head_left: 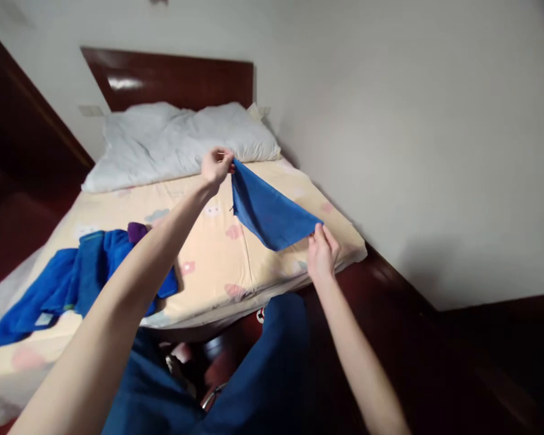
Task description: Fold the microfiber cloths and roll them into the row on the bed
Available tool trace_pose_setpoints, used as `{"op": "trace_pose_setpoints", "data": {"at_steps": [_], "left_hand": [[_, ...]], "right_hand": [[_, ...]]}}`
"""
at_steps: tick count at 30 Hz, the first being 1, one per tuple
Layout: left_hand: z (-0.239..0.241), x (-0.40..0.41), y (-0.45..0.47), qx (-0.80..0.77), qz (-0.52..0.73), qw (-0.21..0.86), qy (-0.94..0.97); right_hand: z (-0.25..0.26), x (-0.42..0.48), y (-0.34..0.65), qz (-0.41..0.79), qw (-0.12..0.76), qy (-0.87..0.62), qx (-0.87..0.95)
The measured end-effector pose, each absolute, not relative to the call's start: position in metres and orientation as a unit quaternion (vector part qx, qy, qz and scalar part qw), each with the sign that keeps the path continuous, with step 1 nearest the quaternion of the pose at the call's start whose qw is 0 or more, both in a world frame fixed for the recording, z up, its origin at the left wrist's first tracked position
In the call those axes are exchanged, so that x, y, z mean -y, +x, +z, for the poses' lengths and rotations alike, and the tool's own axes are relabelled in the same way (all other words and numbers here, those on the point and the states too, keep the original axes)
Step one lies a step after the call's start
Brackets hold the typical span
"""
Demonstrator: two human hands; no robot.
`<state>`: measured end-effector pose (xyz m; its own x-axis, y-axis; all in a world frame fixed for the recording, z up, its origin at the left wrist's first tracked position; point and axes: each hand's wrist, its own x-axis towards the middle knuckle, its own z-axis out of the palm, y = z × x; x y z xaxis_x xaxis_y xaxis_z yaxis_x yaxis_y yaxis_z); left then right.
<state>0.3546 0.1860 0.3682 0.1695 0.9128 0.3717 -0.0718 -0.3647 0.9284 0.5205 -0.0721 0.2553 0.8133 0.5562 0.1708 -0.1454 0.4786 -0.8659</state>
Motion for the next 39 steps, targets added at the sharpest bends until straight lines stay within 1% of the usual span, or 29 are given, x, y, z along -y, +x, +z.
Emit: {"op": "trace_pose_setpoints", "data": {"at_steps": [3, 5, 7, 11, 14, 20, 24, 29, 34, 39], "left_hand": [[0.431, -0.156, 0.313, -0.308, 0.581, 0.449, 0.605], [0.464, -0.135, 0.288, -0.288, 0.593, 0.443, 0.607], [0.490, -0.116, 0.265, -0.275, 0.603, 0.428, 0.615], [0.523, -0.089, 0.220, -0.275, 0.624, 0.388, 0.620], [0.534, -0.078, 0.193, -0.287, 0.635, 0.367, 0.616], [0.536, -0.071, 0.165, -0.284, 0.613, 0.377, 0.634], [0.537, -0.075, 0.160, -0.286, 0.620, 0.362, 0.635], [0.530, -0.077, 0.159, -0.273, 0.613, 0.344, 0.657], [0.499, -0.062, 0.158, -0.280, 0.590, 0.339, 0.678], [0.447, -0.029, 0.139, -0.322, 0.541, 0.398, 0.668]], "right_hand": [[0.335, 0.067, 0.534, 0.288, 0.823, -0.408, 0.271], [0.380, 0.064, 0.536, 0.299, 0.809, -0.405, 0.302], [0.417, 0.061, 0.531, 0.285, 0.797, -0.418, 0.330], [0.473, 0.060, 0.513, 0.258, 0.775, -0.435, 0.379], [0.493, 0.062, 0.503, 0.258, 0.764, -0.436, 0.400], [0.491, 0.063, 0.499, 0.266, 0.767, -0.448, 0.374], [0.486, 0.069, 0.502, 0.269, 0.761, -0.448, 0.383], [0.482, 0.084, 0.507, 0.247, 0.751, -0.460, 0.403], [0.462, 0.109, 0.506, 0.265, 0.719, -0.495, 0.410], [0.423, 0.144, 0.503, 0.319, 0.672, -0.547, 0.384]]}}
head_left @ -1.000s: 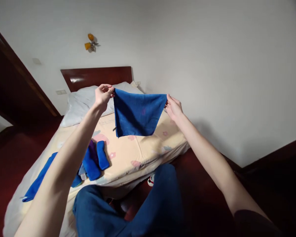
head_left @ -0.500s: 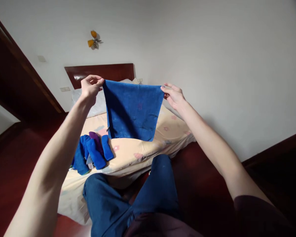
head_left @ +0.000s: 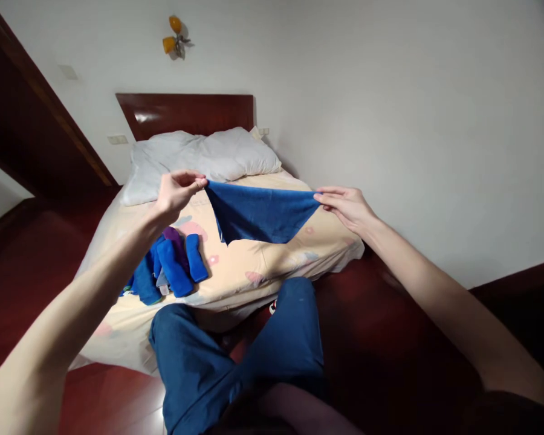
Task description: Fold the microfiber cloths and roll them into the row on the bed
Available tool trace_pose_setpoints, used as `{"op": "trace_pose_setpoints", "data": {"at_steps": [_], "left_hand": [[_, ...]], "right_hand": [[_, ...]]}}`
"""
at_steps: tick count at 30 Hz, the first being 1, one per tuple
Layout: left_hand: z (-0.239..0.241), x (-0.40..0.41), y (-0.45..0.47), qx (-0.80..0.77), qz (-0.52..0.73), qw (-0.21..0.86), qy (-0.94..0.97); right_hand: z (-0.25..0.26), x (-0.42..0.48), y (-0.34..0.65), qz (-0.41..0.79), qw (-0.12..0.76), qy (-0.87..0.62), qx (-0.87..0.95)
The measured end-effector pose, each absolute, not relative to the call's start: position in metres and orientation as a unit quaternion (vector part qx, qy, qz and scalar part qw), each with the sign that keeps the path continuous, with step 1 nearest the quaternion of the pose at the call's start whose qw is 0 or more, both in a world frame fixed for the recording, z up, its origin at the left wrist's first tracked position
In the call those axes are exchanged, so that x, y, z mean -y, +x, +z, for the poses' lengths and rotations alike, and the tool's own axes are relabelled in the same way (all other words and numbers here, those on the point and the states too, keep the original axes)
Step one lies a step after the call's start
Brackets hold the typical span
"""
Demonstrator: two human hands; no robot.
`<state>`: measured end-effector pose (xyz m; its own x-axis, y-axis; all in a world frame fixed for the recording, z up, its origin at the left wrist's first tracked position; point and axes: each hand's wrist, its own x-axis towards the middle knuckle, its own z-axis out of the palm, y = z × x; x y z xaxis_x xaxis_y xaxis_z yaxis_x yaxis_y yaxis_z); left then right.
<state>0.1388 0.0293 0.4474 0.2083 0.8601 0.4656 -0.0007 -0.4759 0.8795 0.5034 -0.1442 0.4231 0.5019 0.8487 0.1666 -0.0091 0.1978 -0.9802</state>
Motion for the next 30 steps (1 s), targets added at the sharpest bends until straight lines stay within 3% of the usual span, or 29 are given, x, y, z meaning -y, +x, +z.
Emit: {"op": "trace_pose_setpoints", "data": {"at_steps": [6, 12, 18, 25, 30], "left_hand": [[0.393, 0.002, 0.110, -0.363, 0.468, 0.475, 0.651], [0.373, -0.010, 0.107, -0.428, 0.422, 0.504, 0.620], [0.359, -0.064, 0.132, -0.473, 0.420, 0.464, 0.620], [0.359, -0.145, 0.167, -0.439, 0.503, 0.380, 0.640], [0.341, -0.157, 0.157, -0.400, 0.548, 0.312, 0.665]], "right_hand": [[0.373, 0.160, 0.503, 0.354, 0.651, -0.562, 0.368], [0.350, 0.133, 0.505, 0.365, 0.628, -0.578, 0.371], [0.330, 0.058, 0.508, 0.384, 0.608, -0.602, 0.347], [0.313, -0.036, 0.510, 0.264, 0.688, -0.564, 0.372], [0.283, -0.052, 0.517, 0.180, 0.722, -0.500, 0.443]]}}
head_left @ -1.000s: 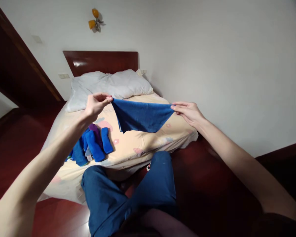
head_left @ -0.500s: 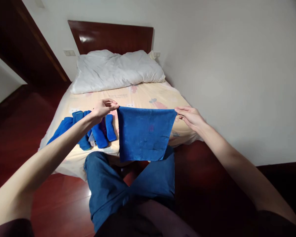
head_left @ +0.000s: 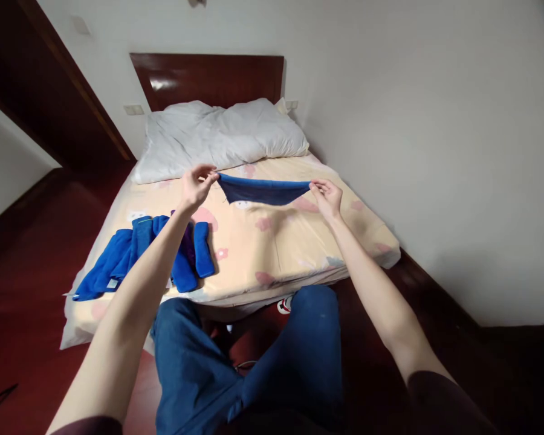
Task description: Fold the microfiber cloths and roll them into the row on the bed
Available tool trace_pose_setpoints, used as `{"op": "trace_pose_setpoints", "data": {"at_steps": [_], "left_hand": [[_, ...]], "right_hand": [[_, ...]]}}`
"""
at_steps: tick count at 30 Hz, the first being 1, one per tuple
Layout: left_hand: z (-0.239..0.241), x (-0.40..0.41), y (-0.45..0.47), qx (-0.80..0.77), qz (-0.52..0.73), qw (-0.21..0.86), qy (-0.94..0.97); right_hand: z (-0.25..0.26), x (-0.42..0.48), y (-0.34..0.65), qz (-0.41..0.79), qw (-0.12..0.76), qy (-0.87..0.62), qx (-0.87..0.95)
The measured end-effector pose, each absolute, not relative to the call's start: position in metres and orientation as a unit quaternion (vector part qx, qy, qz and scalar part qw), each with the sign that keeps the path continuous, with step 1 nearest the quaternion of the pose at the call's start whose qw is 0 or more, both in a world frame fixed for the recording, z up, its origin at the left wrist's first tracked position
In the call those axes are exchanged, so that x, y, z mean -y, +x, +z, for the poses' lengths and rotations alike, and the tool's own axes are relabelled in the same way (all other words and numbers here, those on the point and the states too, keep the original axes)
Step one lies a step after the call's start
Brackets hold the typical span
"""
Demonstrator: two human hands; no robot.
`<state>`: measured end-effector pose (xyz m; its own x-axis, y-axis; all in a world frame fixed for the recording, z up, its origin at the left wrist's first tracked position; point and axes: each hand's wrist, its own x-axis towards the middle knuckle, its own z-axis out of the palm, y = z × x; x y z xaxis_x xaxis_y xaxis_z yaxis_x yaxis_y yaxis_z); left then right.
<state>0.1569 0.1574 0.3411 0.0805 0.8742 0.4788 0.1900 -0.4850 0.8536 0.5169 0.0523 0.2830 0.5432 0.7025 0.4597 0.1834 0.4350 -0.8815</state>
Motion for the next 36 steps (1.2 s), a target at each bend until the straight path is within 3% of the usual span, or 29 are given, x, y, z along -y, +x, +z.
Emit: {"op": "trace_pose_setpoints", "data": {"at_steps": [3, 10, 14, 19, 29, 36], "left_hand": [[0.295, -0.145, 0.138, -0.423, 0.494, 0.291, 0.702], [0.122, -0.077, 0.107, -0.557, 0.265, 0.295, 0.729], [0.067, -0.053, 0.106, -0.610, 0.176, 0.332, 0.697], [0.055, -0.056, 0.112, -0.651, 0.156, 0.326, 0.668], [0.045, -0.020, 0.100, -0.640, 0.174, 0.406, 0.629], [0.028, 0.008, 0.093, -0.610, 0.306, 0.512, 0.522]], "right_hand": [[0.233, -0.040, 0.516, 0.181, 0.681, -0.514, 0.488], [0.056, 0.029, 0.478, 0.318, 0.535, -0.631, 0.464], [0.002, 0.054, 0.462, 0.366, 0.515, -0.672, 0.386], [-0.001, 0.057, 0.465, 0.393, 0.531, -0.680, 0.318], [0.010, 0.074, 0.483, 0.429, 0.470, -0.723, 0.268], [0.011, 0.095, 0.480, 0.458, 0.521, -0.671, 0.260]]}}
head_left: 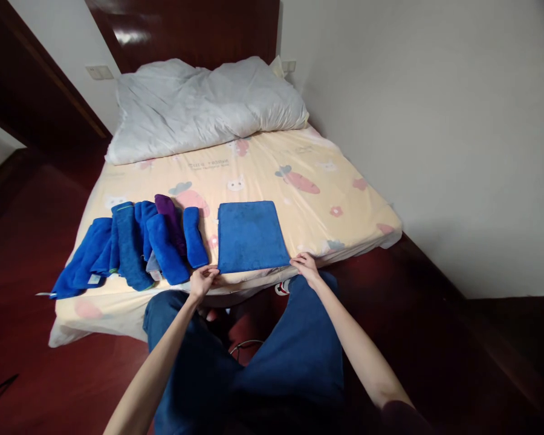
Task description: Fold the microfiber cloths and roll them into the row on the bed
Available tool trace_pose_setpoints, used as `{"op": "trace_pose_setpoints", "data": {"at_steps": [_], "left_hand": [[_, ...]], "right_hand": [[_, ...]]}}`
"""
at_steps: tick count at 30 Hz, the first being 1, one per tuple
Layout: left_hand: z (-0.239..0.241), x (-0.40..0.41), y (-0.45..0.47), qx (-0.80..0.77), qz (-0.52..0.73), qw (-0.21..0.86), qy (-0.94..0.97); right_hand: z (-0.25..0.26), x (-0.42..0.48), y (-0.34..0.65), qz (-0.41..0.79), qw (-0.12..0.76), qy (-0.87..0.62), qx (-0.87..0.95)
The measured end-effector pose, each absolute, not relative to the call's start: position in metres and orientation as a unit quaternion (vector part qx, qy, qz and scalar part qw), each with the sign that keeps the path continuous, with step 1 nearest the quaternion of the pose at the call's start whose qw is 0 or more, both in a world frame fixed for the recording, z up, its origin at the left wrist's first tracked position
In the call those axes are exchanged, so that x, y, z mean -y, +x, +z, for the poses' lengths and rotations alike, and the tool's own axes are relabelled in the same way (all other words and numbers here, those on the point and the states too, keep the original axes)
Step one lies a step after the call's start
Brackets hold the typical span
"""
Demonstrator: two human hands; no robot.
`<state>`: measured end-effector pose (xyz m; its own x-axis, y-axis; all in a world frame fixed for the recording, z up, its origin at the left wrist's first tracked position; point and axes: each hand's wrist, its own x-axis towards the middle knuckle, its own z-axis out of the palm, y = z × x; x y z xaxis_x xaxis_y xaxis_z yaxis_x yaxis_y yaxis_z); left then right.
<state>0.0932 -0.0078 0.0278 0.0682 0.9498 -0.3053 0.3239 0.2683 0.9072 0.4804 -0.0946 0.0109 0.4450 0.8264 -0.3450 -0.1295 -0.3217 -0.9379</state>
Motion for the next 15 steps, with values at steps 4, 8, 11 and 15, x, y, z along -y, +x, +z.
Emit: {"op": "trace_pose_setpoints", "data": {"at_steps": [4, 8, 11, 15], "left_hand": [[0.027, 0.016, 0.091, -0.571, 0.382, 0.493, 0.534], [0.024, 0.027, 0.082, -0.564, 0.356, 0.441, 0.601], [0.021, 0.031, 0.078, -0.555, 0.320, 0.449, 0.623], [0.020, 0.028, 0.080, -0.546, 0.295, 0.472, 0.626]], "right_hand": [[0.012, 0.096, 0.480, 0.452, 0.560, -0.643, 0.260], [0.014, 0.097, 0.480, 0.461, 0.560, -0.635, 0.265], [0.016, 0.099, 0.479, 0.488, 0.519, -0.644, 0.281], [0.018, 0.101, 0.477, 0.491, 0.469, -0.669, 0.303]]}}
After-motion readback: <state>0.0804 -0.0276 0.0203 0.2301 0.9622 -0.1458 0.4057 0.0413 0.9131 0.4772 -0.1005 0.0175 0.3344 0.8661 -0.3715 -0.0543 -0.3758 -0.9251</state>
